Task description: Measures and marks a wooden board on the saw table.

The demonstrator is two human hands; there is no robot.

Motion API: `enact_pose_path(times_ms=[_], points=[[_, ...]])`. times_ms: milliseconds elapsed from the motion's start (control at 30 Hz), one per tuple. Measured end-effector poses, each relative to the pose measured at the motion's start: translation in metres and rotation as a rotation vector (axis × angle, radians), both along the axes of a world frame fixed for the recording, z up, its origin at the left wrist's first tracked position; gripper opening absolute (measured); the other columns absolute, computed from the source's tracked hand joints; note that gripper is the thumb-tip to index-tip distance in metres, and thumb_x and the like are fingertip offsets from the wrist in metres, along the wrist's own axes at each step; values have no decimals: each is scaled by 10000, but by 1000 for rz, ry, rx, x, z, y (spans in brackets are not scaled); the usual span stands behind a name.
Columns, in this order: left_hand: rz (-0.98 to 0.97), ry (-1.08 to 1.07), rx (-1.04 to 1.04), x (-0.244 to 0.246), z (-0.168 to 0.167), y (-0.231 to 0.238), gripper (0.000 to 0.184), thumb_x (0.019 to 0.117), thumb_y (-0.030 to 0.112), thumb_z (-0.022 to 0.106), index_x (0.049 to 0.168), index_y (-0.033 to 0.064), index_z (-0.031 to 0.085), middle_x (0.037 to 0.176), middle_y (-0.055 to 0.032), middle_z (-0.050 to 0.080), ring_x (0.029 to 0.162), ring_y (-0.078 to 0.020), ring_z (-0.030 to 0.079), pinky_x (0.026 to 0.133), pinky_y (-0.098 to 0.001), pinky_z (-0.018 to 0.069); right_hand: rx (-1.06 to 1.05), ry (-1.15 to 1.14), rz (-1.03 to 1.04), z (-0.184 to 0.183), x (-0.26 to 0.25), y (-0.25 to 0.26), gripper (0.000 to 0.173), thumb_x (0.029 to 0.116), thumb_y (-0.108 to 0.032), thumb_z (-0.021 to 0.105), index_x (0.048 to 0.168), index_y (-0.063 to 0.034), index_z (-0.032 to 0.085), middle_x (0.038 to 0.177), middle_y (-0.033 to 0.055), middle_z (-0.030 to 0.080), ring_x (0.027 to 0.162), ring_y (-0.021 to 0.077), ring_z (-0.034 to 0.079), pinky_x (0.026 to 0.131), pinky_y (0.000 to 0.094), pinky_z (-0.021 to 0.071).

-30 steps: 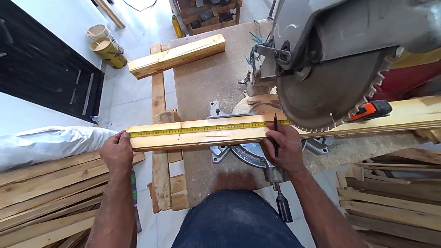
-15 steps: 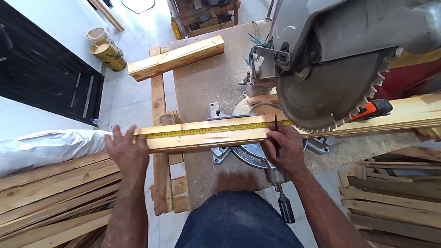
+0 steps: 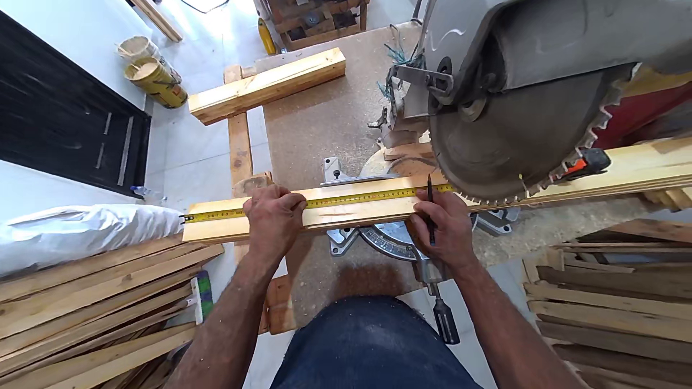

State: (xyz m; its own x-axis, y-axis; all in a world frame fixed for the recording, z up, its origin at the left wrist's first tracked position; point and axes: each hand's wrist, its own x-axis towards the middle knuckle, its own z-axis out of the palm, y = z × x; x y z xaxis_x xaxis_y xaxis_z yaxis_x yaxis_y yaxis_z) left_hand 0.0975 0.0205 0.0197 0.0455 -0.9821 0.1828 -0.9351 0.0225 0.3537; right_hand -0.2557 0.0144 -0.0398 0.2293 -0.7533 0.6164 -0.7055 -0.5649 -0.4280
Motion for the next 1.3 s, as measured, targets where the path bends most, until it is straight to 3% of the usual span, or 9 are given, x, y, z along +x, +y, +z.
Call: enact_pose_path(times_ms=[200, 500, 933, 967, 1067, 1100, 1167, 1233, 1300], points=[[-51, 66, 22, -20, -5, -8, 91, 960, 218, 713, 993, 210, 797, 1059, -57, 691, 1067, -274, 616, 953, -563, 439, 3, -1, -14, -4, -1, 0, 164, 928, -218, 683, 1040, -120, 752, 1275, 99, 701, 1209, 245, 638, 1045, 457, 484], [-91, 95, 28, -35, -3, -11, 92, 962, 199, 710, 992, 184, 797, 1032, -71, 688, 1035, -293, 619, 928, -573, 443, -6, -11, -39, -6, -2, 0, 140, 914, -209, 691, 1019, -144, 759, 1279, 80, 705, 1198, 242, 646, 1007, 488, 504], [-285, -45, 3, -186, -1, -44, 127, 975, 243, 672, 977, 189, 787, 1034, -80, 712, 980, -301, 653, 857, -527, 493, 114, -78, 57, 8, -18, 7, 191, 967, -243, 690, 1094, -118, 759, 1248, 77, 706, 1268, 218, 616, 1112, 451, 485], [-290, -39, -6, -194, -1, -46, 116, 964, 232, 684, 952, 173, 783, 1021, -92, 714, 970, -315, 658, 850, -535, 496, 94, -128, 32, 12, -28, 11, 206, 982, -272, 679, 1071, -107, 765, 1173, 80, 721, 1194, 218, 646, 1066, 437, 515], [-294, -35, -44, -214, 4, -48, 104, 937, 197, 689, 920, 134, 769, 978, -120, 718, 946, -353, 667, 816, -557, 503, 42, -302, -68, 23, -72, 12, 435, 1063, -386, 484, 878, -91, 744, 820, 29, 718, 802, 134, 668, 752, 353, 568], [-294, -22, -31, -219, 4, -49, 121, 950, 207, 678, 934, 132, 771, 989, -123, 718, 957, -356, 665, 826, -563, 499, 69, -346, -93, 30, -88, 9, 480, 1084, -380, 435, 887, -68, 741, 767, 19, 708, 708, 91, 663, 663, 315, 580], [-297, 22, 2, -226, -1, -52, 157, 976, 230, 647, 973, 138, 773, 1019, -120, 717, 998, -348, 660, 861, -567, 495, 199, -423, -119, 47, -113, 1, 385, 1076, -267, 438, 1063, -14, 728, 716, 15, 654, 578, 76, 571, 540, 301, 515], [-291, 83, 41, -228, -10, -56, 176, 992, 238, 625, 1022, 150, 774, 1056, -100, 714, 1040, -321, 652, 905, -553, 495, 333, -455, -95, 60, -128, -9, 346, 1037, -211, 478, 1255, -10, 657, 746, 24, 664, 579, 111, 598, 521, 331, 531], [-280, 162, 53, -225, -15, -57, 173, 991, 233, 636, 1024, 141, 779, 1072, -94, 713, 1065, -303, 645, 959, -547, 493, 419, -459, -15, 67, -133, -16, 328, 995, -171, 520, 1266, -23, 631, 954, 38, 761, 776, 114, 716, 659, 316, 608]])
